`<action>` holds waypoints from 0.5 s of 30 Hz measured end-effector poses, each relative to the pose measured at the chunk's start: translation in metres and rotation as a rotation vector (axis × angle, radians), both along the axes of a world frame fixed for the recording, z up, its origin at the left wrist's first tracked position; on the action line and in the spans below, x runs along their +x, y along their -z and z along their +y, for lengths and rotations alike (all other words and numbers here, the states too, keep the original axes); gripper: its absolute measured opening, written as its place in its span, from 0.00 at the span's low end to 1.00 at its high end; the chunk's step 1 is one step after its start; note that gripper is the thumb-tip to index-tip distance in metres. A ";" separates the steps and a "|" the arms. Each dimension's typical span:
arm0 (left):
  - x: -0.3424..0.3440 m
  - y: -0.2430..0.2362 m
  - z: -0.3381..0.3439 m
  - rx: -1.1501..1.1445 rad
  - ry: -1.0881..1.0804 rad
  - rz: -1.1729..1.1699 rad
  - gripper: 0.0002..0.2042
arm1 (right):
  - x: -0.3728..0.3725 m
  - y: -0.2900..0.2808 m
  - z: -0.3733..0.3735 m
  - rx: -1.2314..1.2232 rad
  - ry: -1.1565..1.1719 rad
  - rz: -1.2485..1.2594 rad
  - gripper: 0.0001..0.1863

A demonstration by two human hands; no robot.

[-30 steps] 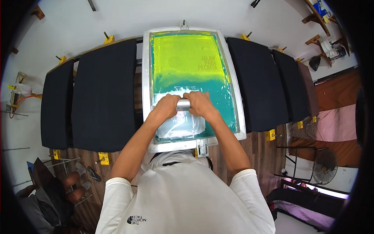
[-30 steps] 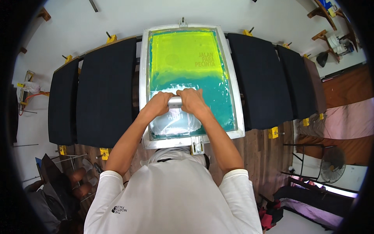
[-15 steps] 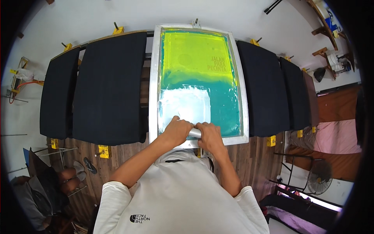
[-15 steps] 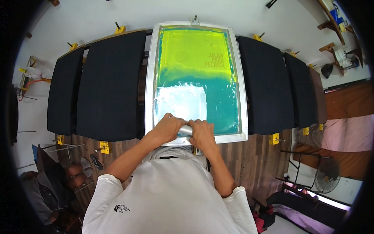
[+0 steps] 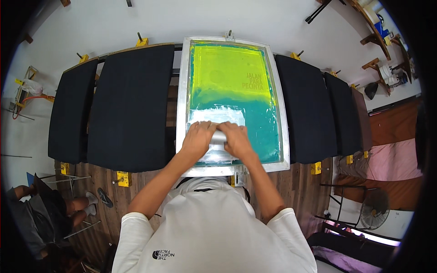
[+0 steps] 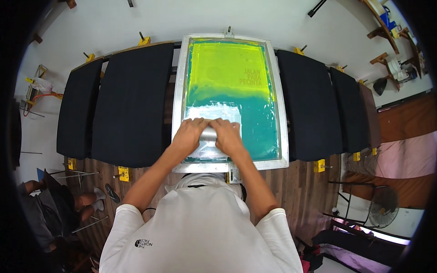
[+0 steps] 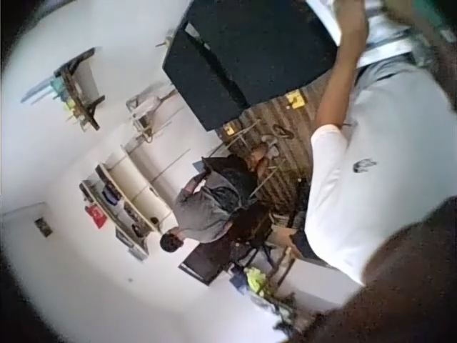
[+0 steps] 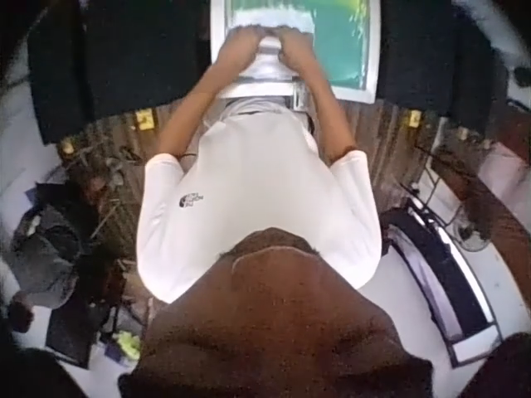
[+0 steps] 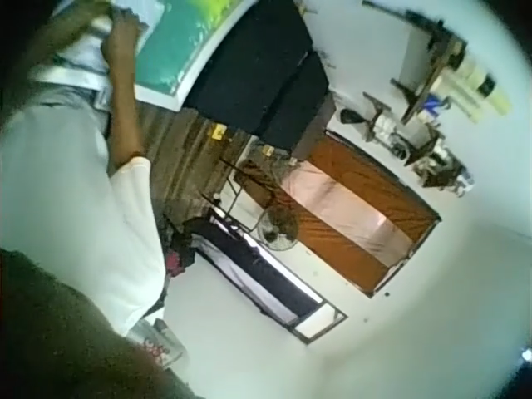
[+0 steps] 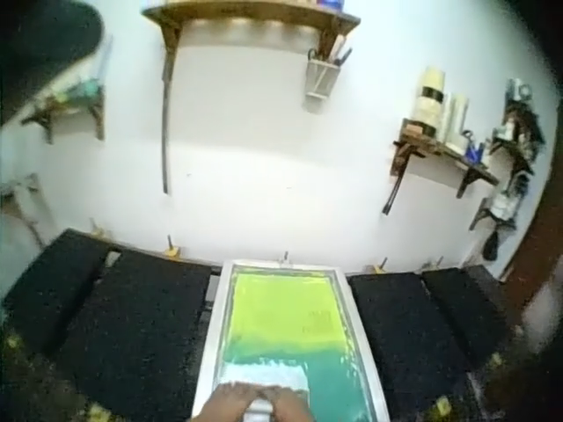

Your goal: Manually applying ink through a screen frame onto a garment using a squeegee.

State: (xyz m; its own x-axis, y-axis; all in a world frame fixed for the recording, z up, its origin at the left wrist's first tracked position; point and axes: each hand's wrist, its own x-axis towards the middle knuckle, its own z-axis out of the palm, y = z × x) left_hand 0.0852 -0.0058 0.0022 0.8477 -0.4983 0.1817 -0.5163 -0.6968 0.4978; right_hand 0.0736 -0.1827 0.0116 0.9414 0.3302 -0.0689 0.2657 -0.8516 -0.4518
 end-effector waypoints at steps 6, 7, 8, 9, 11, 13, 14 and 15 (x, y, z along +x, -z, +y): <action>-0.071 0.031 -0.005 0.171 0.030 -0.116 0.23 | -0.071 0.038 0.000 0.039 0.042 -0.079 0.37; -0.075 0.028 -0.004 0.173 0.028 -0.114 0.23 | -0.076 0.034 0.000 0.045 0.064 -0.056 0.37; -0.078 0.024 -0.003 0.151 0.047 -0.075 0.24 | -0.078 0.032 -0.001 0.042 0.055 -0.053 0.37; -0.078 0.021 -0.004 0.127 0.066 -0.041 0.24 | -0.077 0.026 -0.004 0.041 0.055 -0.057 0.37; -0.070 0.013 -0.006 0.093 0.069 0.018 0.25 | -0.072 0.012 -0.007 0.034 0.028 0.011 0.35; -0.056 0.005 -0.007 0.062 0.072 0.077 0.25 | -0.062 -0.001 -0.007 -0.004 0.034 -0.023 0.34; -0.047 0.001 -0.006 0.007 0.074 0.109 0.26 | -0.055 -0.006 -0.006 -0.041 0.041 -0.050 0.33; -0.037 -0.003 -0.004 -0.047 0.078 0.141 0.27 | -0.046 -0.011 -0.005 -0.058 0.044 -0.096 0.28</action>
State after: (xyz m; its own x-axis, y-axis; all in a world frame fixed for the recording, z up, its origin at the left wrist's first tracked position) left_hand 0.0478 -0.0101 0.0050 0.8255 -0.5575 0.0885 -0.4909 -0.6315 0.6002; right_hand 0.0274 -0.1875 0.0229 0.9582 0.2861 0.0049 0.2669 -0.8876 -0.3754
